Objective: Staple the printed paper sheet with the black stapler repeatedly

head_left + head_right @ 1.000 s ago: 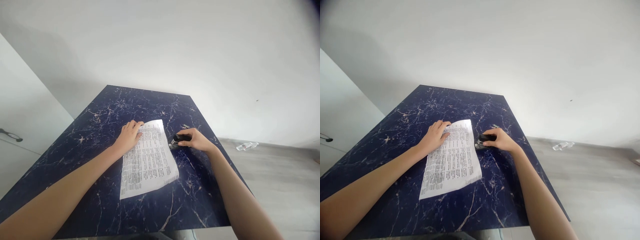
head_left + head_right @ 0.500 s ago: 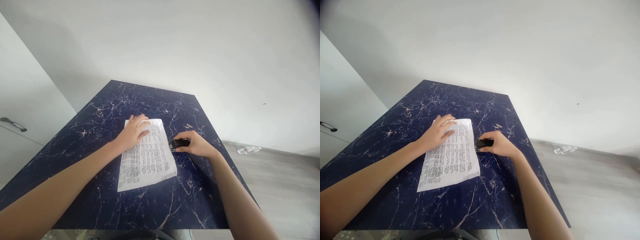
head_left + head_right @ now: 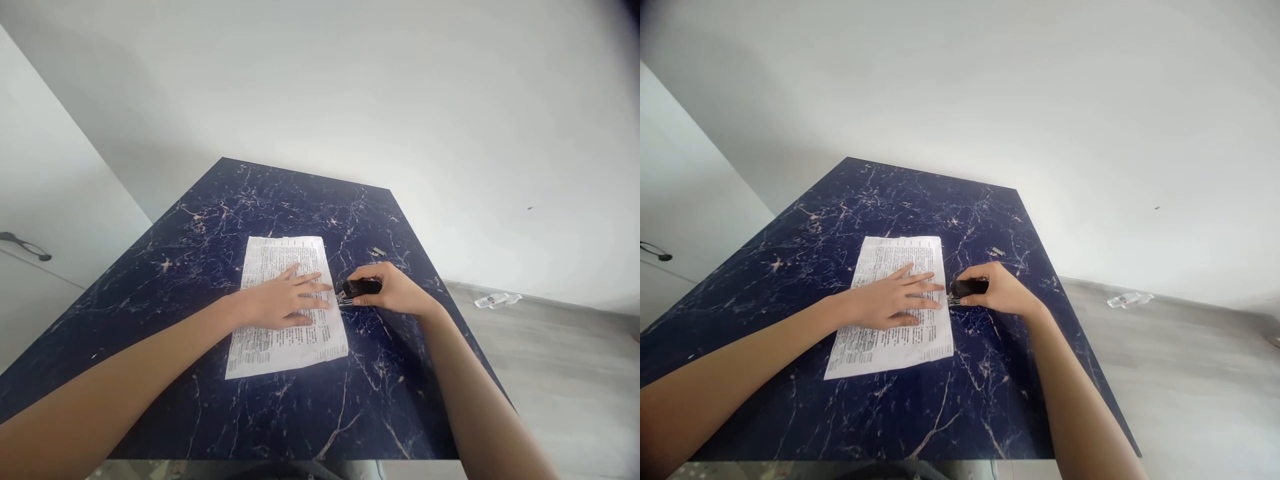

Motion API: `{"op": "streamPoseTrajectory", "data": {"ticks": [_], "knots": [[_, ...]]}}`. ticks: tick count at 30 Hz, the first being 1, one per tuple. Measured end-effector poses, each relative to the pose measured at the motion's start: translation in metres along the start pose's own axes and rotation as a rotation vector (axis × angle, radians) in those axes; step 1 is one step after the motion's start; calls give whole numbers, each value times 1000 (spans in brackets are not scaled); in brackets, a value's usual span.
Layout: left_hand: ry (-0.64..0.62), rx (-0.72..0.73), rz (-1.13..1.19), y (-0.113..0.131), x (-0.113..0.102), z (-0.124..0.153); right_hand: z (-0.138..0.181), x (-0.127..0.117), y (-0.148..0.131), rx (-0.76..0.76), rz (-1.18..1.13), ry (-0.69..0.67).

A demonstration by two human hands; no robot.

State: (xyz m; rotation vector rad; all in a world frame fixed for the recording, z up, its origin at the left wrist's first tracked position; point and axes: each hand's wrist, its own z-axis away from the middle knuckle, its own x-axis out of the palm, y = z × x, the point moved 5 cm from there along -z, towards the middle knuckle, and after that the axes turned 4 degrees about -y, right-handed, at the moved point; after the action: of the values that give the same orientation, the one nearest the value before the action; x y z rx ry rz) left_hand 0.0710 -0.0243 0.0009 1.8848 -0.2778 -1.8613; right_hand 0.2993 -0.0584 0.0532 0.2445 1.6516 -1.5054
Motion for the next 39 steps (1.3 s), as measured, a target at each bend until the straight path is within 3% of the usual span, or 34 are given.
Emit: {"op": "streamPoseTrajectory", "data": {"ticks": [9, 20, 28, 35, 39], "knots": [[-18, 18, 15, 11, 0, -4, -3, 11, -10, -4, 7, -4], [11, 83, 55, 12, 1, -4, -10, 36, -37, -139, -42, -2], [-7, 69, 113, 6, -3, 3, -18, 46, -29, -35, 129, 238], [82, -2, 117, -8, -7, 8, -17, 53, -29, 9, 263, 248], [96, -89, 98, -17, -3, 7, -18, 59, -37, -21, 466, 257]]}}
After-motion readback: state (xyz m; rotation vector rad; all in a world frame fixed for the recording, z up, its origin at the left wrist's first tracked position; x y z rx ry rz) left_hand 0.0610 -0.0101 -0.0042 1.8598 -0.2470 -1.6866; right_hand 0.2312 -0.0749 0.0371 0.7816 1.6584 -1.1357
